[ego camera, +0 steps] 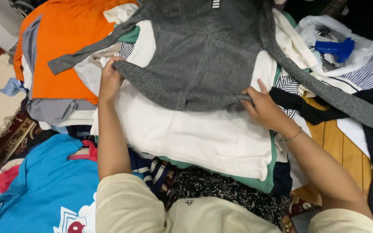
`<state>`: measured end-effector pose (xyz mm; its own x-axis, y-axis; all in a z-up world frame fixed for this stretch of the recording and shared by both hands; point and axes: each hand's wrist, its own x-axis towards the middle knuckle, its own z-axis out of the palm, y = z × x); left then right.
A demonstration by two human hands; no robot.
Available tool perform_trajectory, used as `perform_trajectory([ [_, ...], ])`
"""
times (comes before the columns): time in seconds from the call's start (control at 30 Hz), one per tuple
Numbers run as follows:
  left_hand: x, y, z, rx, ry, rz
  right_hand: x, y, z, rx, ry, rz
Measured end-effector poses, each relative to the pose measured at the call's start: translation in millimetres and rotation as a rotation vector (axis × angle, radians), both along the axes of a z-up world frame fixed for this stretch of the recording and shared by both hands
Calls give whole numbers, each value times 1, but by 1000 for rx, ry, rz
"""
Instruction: The person buttons a gray sweater laid out on a pile of clothes, then folds it neatly. They then pick up a beige garment and a blue glue gun, holding the gun while handling the fabric.
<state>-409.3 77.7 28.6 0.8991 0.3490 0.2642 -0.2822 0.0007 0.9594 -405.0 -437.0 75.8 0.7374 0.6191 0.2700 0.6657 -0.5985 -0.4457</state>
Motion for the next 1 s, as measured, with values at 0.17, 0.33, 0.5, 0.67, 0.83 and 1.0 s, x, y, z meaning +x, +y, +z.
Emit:
perform_trajectory([
  [0.17, -18, 18, -3, -7, 5, -19, -11, -1, 6, 63, 368, 55],
  [0.33, -37, 54, -16, 61, 22, -69, -11, -5, -5, 234, 730, 210],
  [0.5, -82, 57, 5, -149, -10, -98, -32, 5, 2, 501, 1201, 129],
  [0.67, -120, 80, -17, -147, 128, -111, -38, 6, 6, 250, 1255, 342],
  [0.83, -156, 73, 5, 409, 511, -276, -61, 10, -29, -128, 1152, 760],
  [1.0, -157, 57, 35, 272, 533, -374, -94, 38, 11, -243, 1157, 1175],
])
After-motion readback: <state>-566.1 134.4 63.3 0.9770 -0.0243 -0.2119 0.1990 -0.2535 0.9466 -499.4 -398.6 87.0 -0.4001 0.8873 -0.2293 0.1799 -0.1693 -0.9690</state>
